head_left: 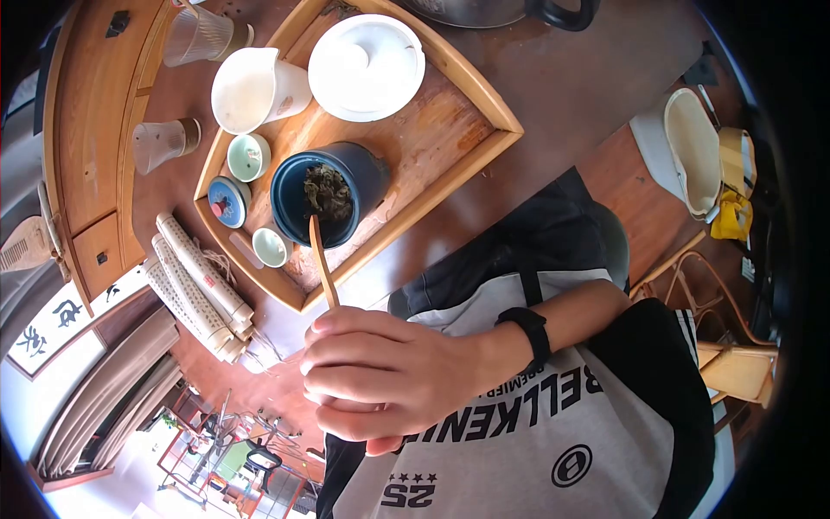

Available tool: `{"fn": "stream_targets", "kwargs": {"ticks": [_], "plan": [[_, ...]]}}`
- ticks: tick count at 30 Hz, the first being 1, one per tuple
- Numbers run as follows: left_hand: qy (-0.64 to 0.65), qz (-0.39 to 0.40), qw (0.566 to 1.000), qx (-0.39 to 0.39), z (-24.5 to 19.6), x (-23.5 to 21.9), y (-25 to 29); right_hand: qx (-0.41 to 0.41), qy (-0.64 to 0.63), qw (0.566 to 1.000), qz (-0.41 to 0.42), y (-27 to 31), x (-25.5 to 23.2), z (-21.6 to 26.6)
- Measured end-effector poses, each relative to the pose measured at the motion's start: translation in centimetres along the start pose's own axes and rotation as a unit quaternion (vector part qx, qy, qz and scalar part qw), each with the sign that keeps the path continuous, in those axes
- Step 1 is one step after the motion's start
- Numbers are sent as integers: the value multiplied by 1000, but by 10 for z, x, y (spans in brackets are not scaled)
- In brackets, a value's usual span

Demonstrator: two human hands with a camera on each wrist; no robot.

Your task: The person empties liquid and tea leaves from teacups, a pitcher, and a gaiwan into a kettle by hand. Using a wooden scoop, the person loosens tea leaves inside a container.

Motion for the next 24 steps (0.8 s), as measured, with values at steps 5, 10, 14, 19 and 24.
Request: {"fn": "stream_targets", "kwargs": {"ticks": [5, 10, 14, 19, 24], "plan": [[1, 3, 1000, 2, -2, 1, 0, 4, -6, 1000, -12, 7, -2, -5], [2, 9, 1000, 3, -3, 1, 1, 20, 18, 999, -41, 23, 2, -10], [0, 12, 1000, 4, -4, -1, 2, 34, -7, 998, -57, 29, 3, -9], [-3, 18, 1000, 4, -7, -2, 3, 26, -47, 997, -50, 35, 6, -4], [-2, 24, 1000, 7, -11, 0, 1, 39, -26, 997, -67, 36, 6, -4]]}}
Point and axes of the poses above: each hand's wrist, its own y-axis away from the middle knuckle, its own x-axis out of the palm, z = x × y, the point moved 9 cm from there along -y, towards the middle knuckle, and after that the axes turned 6 degrees about -x, right-handed, at the moved point
